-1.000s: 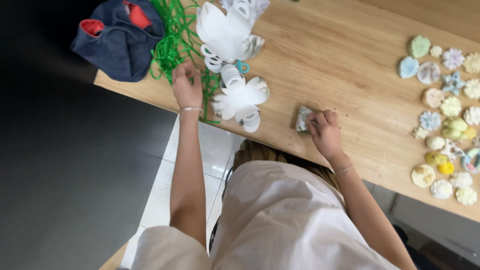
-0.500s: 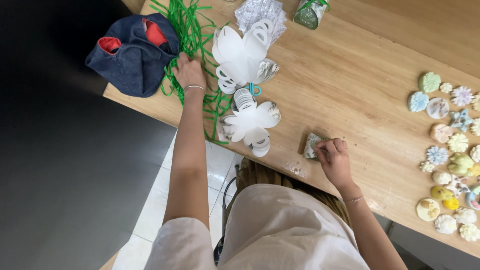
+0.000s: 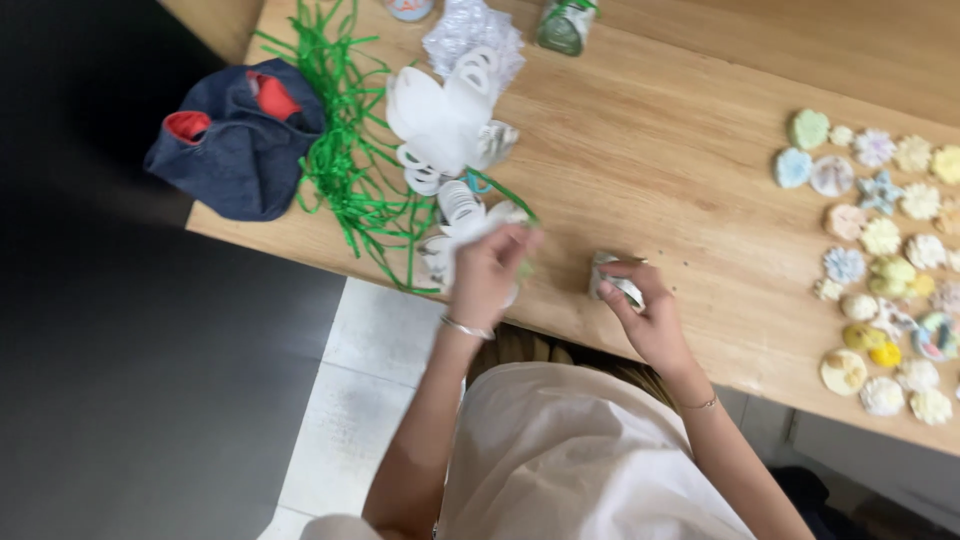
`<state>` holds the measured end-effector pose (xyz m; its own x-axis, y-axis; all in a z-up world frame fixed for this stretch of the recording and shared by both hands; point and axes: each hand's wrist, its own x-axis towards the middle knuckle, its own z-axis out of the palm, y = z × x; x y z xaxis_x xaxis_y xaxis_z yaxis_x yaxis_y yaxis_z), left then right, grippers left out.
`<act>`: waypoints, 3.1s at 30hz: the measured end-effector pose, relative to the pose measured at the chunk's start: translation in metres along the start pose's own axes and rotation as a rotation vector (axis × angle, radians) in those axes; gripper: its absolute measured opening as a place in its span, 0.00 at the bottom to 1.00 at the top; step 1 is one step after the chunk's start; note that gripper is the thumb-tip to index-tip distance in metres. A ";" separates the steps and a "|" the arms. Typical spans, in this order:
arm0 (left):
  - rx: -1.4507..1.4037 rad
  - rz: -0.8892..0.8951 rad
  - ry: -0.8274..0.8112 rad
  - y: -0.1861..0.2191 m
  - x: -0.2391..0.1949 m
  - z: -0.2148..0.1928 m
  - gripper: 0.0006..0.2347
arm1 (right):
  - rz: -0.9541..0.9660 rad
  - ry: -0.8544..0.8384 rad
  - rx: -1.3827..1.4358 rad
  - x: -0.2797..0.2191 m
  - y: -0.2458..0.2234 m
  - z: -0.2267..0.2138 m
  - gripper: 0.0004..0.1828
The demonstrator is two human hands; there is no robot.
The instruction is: Packaging flower-shaped decorative candles into gift boxes and tying ribbons.
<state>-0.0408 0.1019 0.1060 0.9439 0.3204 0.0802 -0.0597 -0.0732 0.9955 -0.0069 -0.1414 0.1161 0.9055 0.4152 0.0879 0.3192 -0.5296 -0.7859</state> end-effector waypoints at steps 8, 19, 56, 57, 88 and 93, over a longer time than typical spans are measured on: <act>0.572 0.126 -0.539 0.053 -0.052 0.078 0.08 | 0.549 -0.052 1.142 -0.021 0.006 -0.023 0.16; 0.728 0.337 -0.796 0.054 -0.061 0.106 0.07 | 0.613 0.265 1.397 -0.039 0.067 -0.053 0.15; 0.153 -0.071 -0.508 -0.132 -0.003 0.135 0.12 | -0.003 0.182 -0.713 -0.045 0.095 0.030 0.07; 0.129 -0.040 -0.497 -0.140 -0.003 0.135 0.09 | -0.069 0.190 -0.724 -0.046 0.096 0.030 0.09; -0.833 -0.635 -0.051 -0.122 0.023 0.092 0.05 | 0.652 -0.001 0.675 -0.049 0.106 -0.041 0.13; -0.828 -0.400 -0.209 -0.083 0.027 0.103 0.07 | 0.609 0.028 1.217 -0.042 0.100 -0.050 0.10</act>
<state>0.0231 0.0194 0.0208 0.9786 -0.0054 -0.2058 0.1455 0.7254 0.6728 0.0013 -0.2485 0.0645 0.8230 0.3290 -0.4631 -0.5633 0.3663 -0.7407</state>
